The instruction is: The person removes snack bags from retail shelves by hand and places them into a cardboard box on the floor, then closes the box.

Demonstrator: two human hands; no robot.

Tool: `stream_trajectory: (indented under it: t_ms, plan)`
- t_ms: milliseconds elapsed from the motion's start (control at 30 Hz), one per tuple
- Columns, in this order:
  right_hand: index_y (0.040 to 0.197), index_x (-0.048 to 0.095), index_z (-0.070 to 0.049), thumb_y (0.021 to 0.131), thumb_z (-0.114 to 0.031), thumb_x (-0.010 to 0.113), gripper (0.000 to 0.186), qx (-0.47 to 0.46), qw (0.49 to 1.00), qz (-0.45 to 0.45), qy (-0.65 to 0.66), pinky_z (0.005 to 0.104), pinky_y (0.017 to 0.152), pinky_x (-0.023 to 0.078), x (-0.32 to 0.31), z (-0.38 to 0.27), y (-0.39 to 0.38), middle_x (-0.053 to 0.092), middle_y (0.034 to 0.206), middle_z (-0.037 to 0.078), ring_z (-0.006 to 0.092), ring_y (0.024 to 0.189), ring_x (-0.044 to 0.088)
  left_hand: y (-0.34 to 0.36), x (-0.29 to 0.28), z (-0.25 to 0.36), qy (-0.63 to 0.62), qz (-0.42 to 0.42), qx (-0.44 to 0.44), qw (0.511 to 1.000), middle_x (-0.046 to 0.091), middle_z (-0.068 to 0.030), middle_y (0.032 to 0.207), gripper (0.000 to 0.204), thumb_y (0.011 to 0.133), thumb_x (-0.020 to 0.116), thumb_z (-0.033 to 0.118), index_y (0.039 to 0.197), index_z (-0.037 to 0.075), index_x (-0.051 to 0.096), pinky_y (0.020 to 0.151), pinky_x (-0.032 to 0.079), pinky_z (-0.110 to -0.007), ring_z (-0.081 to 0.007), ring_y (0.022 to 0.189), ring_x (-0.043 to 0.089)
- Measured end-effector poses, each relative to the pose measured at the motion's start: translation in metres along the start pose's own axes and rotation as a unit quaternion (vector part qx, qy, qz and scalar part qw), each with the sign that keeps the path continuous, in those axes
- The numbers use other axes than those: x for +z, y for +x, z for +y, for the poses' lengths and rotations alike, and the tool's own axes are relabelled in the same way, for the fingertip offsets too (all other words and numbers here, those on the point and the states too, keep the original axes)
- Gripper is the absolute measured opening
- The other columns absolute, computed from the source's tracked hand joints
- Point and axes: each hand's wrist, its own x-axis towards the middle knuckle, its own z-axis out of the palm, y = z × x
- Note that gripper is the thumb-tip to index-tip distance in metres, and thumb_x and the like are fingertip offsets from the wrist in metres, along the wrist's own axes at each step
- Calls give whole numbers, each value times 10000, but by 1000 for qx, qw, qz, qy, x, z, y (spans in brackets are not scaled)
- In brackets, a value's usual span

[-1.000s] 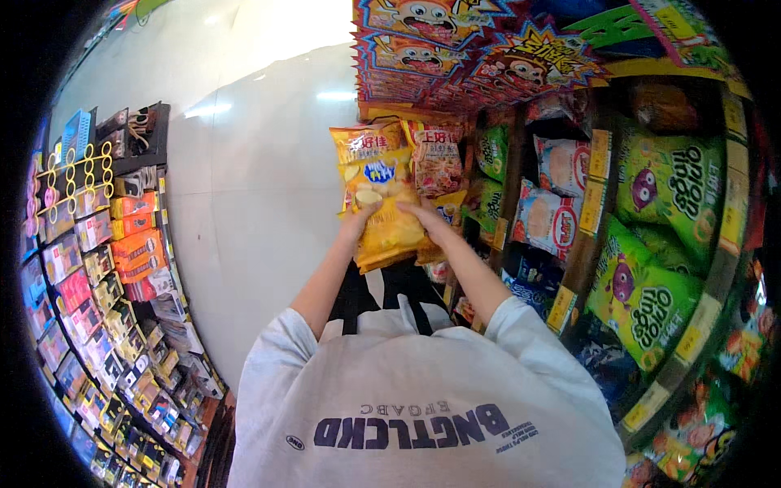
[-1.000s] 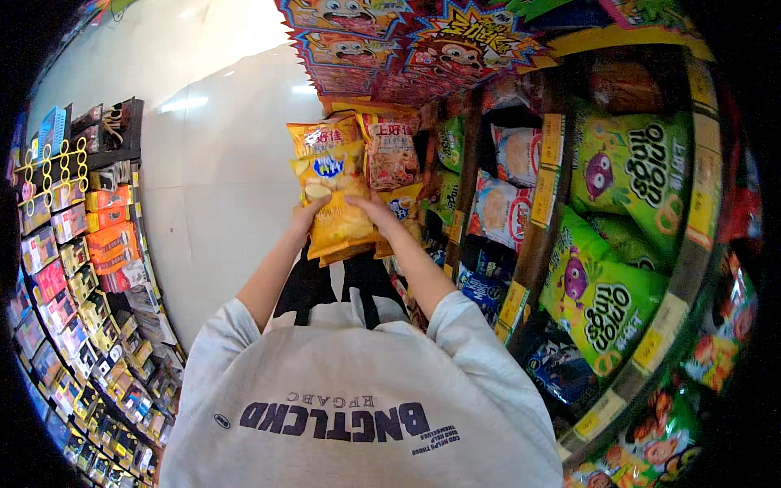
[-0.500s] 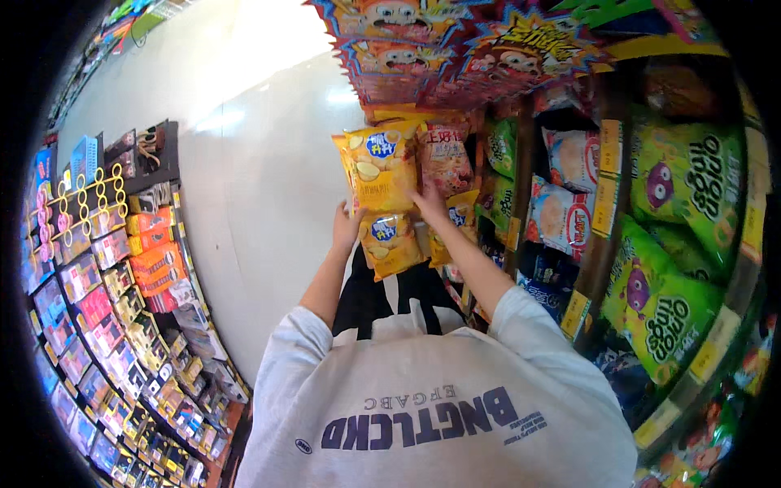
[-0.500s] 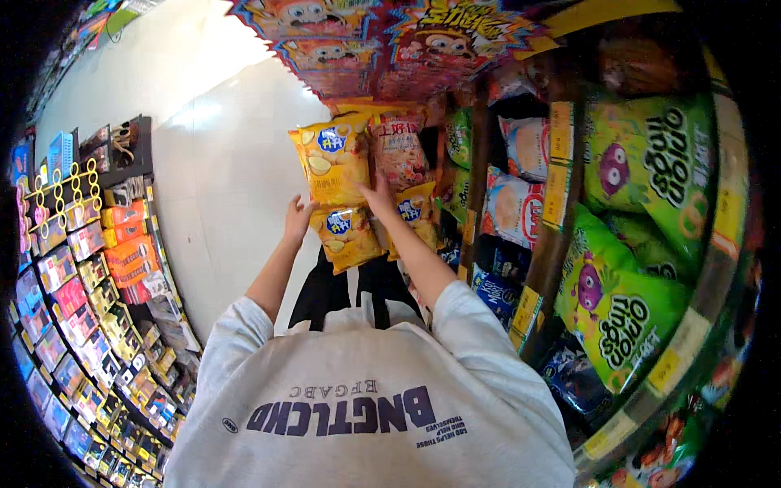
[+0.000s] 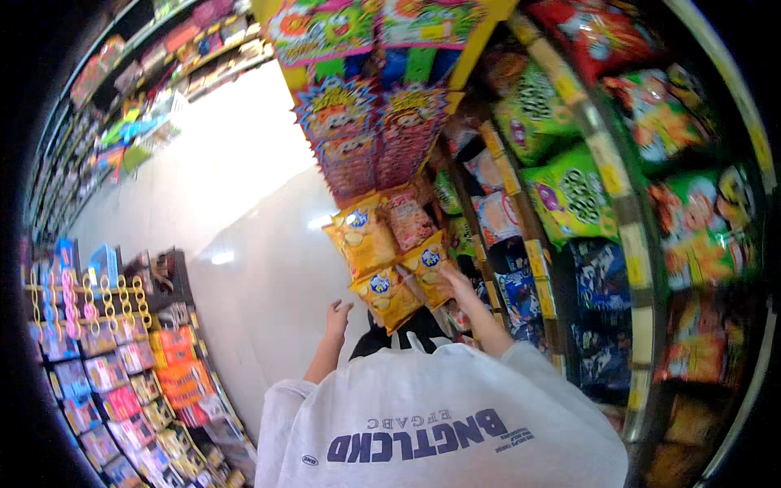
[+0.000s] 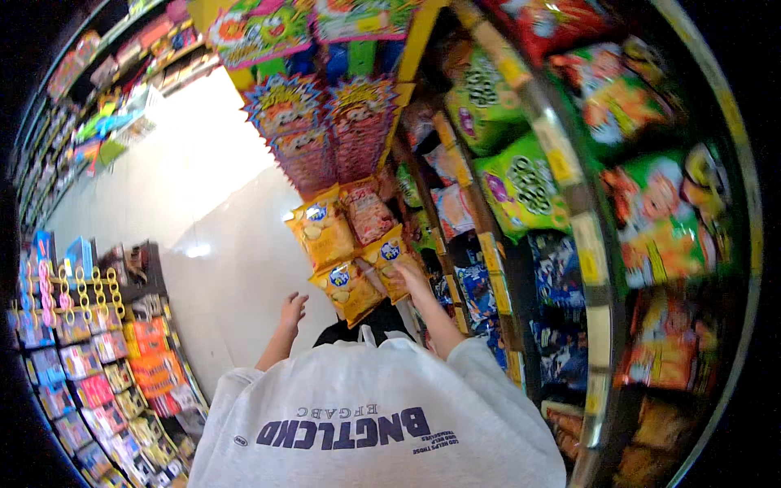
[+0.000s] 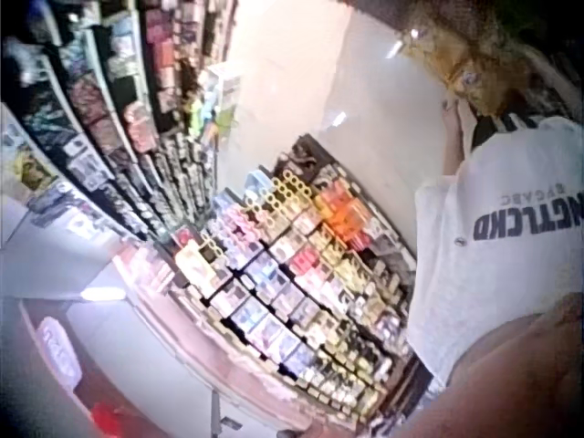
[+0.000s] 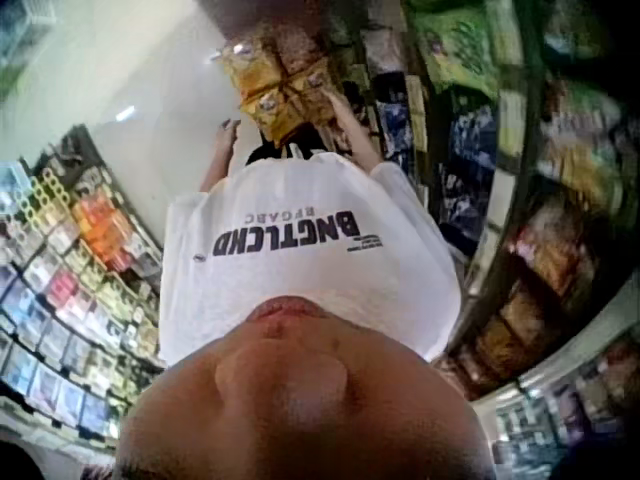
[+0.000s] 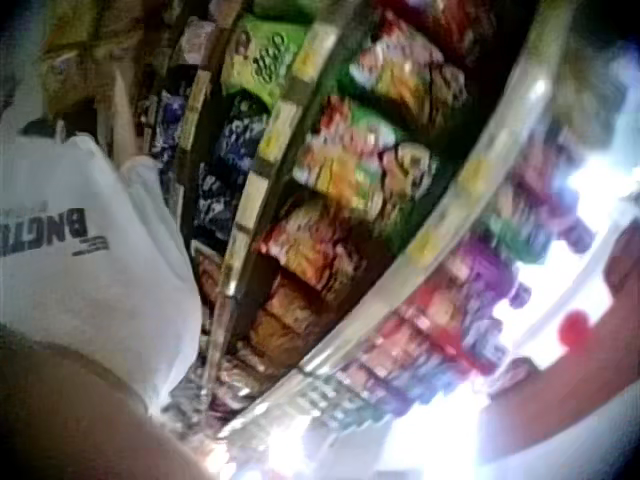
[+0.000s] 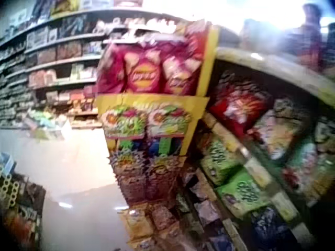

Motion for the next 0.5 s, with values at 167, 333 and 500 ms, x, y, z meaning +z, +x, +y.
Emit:
stream_trajectory:
  t_ms: [167, 333, 500]
  plan:
    - [1079, 519, -69, 835, -379, 530, 394, -55, 997, 17, 53, 257, 667, 438, 4, -4, -69, 600, 936, 65, 139, 810, 570, -22, 8, 57, 71, -152, 14, 986, 557, -23, 978, 458, 773, 568, 313, 1157, 85, 467, 773, 402, -322, -147, 885, 514]
    - [1098, 501, -76, 884, -347, 464, 347, -112, 987, 66, 92, 238, 666, 442, -7, -4, -133, 591, 927, 45, 104, 794, 560, -41, 65, 108, 114, -277, 122, 946, 557, -17, 1000, 385, 823, 510, 302, 1144, 92, 472, 771, 407, -292, -127, 901, 520]
    - [1122, 497, -73, 896, -299, 440, 324, -218, 958, 148, 116, 223, 671, 438, -20, -17, -199, 581, 1005, 56, 100, 818, 545, -113, 129, 171, 90, -464, 208, 856, 536, -80, 1055, 390, 837, 512, 208, 1164, 9, 434, 797, 425, -255, -174, 956, 510]
